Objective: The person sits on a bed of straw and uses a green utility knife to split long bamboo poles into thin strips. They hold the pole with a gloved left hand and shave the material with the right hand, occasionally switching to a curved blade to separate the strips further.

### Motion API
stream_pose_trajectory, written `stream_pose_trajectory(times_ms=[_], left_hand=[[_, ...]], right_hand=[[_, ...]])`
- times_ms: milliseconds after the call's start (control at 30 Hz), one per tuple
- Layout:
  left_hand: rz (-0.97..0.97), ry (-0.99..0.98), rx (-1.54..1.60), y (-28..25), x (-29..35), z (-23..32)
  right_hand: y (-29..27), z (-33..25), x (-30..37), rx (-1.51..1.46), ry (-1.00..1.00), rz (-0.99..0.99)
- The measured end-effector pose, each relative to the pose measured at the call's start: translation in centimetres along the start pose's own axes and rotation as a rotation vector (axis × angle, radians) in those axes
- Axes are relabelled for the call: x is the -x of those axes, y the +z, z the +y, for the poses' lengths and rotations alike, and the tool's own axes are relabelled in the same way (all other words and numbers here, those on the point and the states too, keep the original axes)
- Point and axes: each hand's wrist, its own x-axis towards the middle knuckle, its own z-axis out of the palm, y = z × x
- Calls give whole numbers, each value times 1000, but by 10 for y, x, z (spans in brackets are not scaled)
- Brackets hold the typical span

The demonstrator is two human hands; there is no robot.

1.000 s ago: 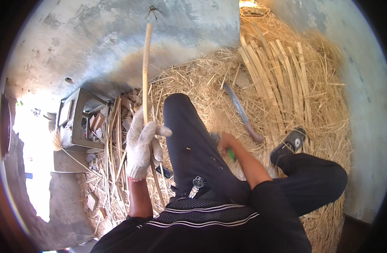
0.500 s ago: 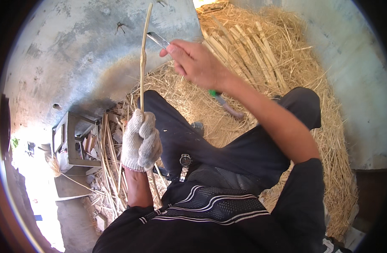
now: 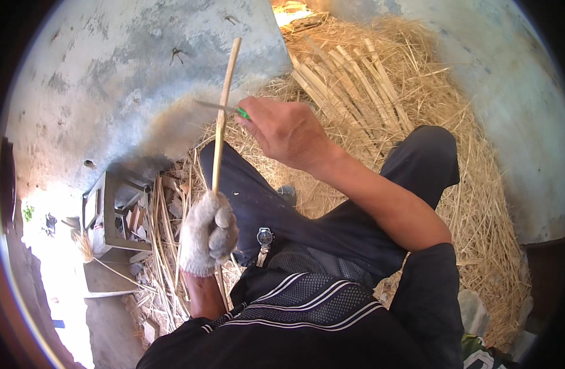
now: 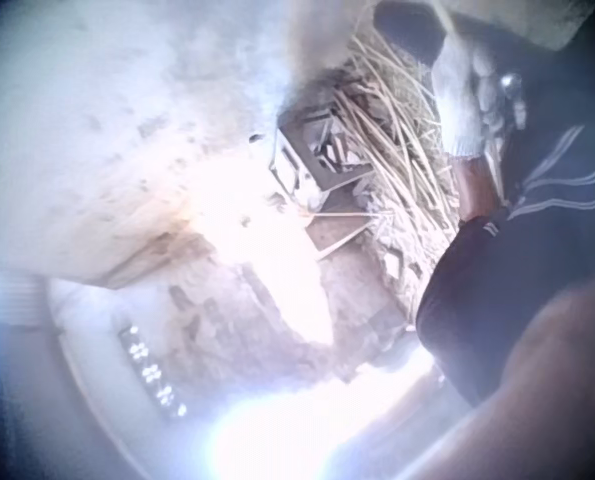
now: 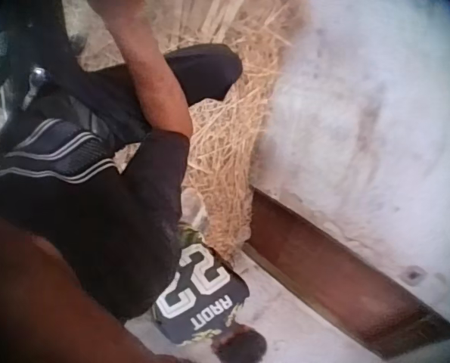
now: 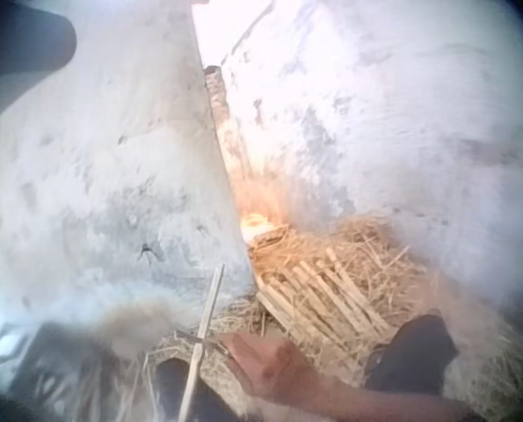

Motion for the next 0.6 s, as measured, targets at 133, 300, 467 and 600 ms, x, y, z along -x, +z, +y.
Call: stream_pose_trajectory(times_ms=[133, 300, 467, 600], left_hand=[[-12, 12, 44, 12, 16, -8], [-21, 25, 101, 16, 23, -15], [14, -104, 283, 8, 13, -7], [-46, -122, 366, -3, 3, -11]], right_hand=[[-1, -5, 2, 93, -41, -9], [21, 20, 9, 227, -207, 67], [61, 43, 5, 362, -261, 51], [80, 66, 3, 447, -220, 103]])
